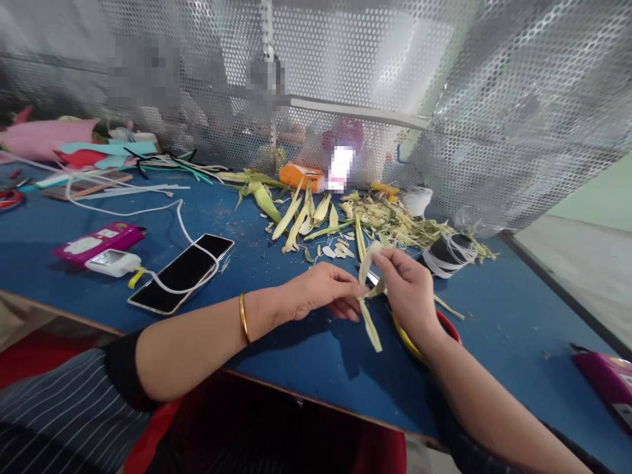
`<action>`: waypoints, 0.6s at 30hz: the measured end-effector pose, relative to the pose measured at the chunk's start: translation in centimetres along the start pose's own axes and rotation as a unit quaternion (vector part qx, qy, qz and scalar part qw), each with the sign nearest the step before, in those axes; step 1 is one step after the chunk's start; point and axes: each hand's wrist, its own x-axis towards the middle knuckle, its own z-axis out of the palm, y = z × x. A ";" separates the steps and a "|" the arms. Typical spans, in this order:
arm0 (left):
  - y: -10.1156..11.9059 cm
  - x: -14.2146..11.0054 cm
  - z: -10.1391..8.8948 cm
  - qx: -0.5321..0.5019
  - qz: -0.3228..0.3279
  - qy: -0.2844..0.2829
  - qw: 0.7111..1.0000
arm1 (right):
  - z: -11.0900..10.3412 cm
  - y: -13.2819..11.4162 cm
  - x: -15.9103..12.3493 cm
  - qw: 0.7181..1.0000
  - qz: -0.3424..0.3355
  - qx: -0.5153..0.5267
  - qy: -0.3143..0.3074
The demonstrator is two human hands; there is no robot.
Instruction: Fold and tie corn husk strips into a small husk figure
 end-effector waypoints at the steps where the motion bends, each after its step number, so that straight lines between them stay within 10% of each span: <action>1: 0.1 0.0 -0.1 -0.029 -0.001 0.015 0.999 | -0.4 -0.3 0.0 0.996 -0.063 -0.055 0.034; 4: 0.6 0.2 -0.6 -0.122 0.015 0.054 0.991 | -1.5 -1.7 -0.3 0.941 -0.255 -0.200 0.102; 8: 1.1 0.2 -1.3 -0.201 0.067 0.051 0.976 | -1.1 -2.6 -1.1 0.845 -0.435 -0.310 -0.035; 13: 0.8 0.2 -0.9 -0.216 0.074 0.068 0.971 | 0.8 -2.1 -1.6 0.785 -0.462 -0.387 -0.144; 18: 0.4 0.4 -0.4 -0.188 0.078 0.088 0.975 | 1.0 -1.9 -1.7 0.788 -0.458 -0.390 -0.135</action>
